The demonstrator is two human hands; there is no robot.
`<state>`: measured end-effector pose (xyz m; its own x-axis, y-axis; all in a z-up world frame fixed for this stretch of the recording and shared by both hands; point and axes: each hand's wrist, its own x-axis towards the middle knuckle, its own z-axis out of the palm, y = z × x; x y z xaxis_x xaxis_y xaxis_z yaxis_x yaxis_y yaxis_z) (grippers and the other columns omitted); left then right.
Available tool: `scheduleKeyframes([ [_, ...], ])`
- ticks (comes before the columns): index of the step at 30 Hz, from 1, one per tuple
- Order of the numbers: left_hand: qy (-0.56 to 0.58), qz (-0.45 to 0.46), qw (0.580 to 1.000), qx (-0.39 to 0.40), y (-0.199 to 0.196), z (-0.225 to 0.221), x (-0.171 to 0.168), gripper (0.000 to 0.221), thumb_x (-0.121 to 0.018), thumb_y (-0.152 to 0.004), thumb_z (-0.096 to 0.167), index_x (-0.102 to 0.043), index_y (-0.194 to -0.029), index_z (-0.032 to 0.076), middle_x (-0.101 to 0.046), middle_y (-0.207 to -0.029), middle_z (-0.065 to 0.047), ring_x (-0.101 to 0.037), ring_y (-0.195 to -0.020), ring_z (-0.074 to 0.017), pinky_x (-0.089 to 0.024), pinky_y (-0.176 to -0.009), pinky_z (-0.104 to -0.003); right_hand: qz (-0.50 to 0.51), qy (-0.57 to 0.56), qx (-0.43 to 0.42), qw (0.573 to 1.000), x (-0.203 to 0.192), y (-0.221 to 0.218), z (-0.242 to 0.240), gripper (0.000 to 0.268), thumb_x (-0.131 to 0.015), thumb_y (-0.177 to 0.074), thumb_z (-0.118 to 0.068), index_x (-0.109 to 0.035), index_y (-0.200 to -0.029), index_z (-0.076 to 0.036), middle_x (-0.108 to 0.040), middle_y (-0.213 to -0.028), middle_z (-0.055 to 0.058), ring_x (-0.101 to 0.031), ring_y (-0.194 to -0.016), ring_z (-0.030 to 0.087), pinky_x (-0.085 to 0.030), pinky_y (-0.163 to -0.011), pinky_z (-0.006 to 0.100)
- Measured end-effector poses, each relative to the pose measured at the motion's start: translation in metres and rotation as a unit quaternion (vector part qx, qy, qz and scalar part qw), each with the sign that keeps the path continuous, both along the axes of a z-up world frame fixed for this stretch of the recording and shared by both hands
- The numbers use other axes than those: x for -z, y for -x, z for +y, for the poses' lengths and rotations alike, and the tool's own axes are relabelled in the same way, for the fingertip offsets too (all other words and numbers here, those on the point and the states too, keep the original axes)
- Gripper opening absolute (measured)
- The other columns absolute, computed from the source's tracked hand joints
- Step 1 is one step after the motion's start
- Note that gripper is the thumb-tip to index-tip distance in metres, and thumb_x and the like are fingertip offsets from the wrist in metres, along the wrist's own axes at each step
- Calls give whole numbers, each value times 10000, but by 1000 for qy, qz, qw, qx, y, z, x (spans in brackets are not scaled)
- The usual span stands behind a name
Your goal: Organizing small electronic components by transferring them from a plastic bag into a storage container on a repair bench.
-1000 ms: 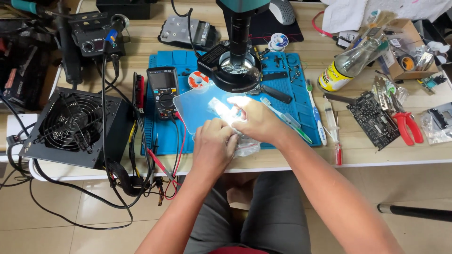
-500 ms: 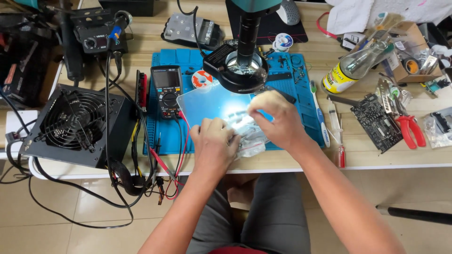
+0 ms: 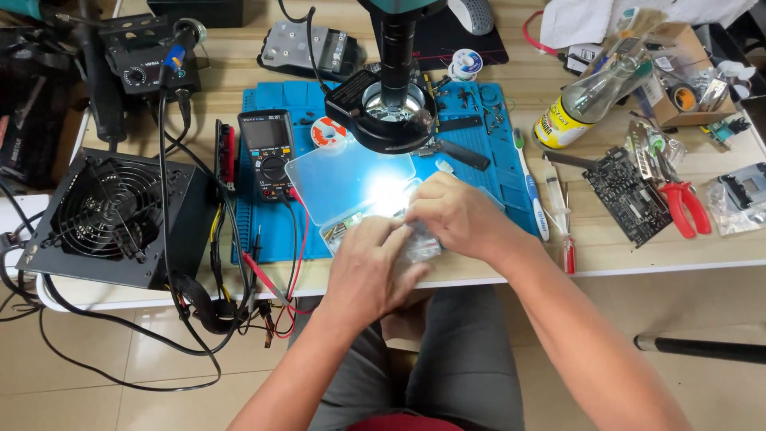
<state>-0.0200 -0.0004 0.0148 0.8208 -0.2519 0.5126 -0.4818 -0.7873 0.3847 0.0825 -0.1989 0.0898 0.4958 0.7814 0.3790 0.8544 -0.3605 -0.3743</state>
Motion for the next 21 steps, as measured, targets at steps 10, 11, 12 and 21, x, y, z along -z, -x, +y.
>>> scheduleKeyframes([
  [10, -6, -21, 997, -78, -34, -2, 21, 328, -865, -890, 402, -671, -1096, 234, -576, -905, 29, -644, -890, -240, -503, -865, -428, -103, -115, 56, 986, 22, 54, -22, 236, -702, -1056, -181, -799, -1271, -180, -756, -1215, 4, -731, -1041, 252, -619, -908, 401],
  [11, -9, -27, 997, -75, -37, -1, 24, 311, -868, -888, 420, -637, -1004, 247, -546, -872, 43, -628, -871, -233, -497, -855, -423, -142, -92, 62, 984, 24, 54, -18, 184, -706, -1068, -176, -787, -1232, -167, -750, -1165, 15, -720, -987, 259, -607, -858, 397],
  [12, -12, -34, 997, -72, -39, 2, 28, 323, -870, -887, 438, -602, -912, 260, -516, -839, 58, -613, -852, -226, -490, -844, -417, -179, -69, 68, 979, 26, 54, -13, 132, -711, -1079, -171, -774, -1194, -154, -745, -1114, 26, -710, -932, 265, -595, -809, 393],
  [21, 42, 23, 998, -51, -16, 6, 0, 147, -748, -1034, 244, -793, -1173, 253, -701, -1200, 0, -733, -1055, -245, -551, -910, -416, -109, -57, 98, 988, 48, 46, -9, 91, -650, -1097, -177, -719, -1099, -119, -632, -1017, 12, -658, -915, 273, -528, -785, 399],
])
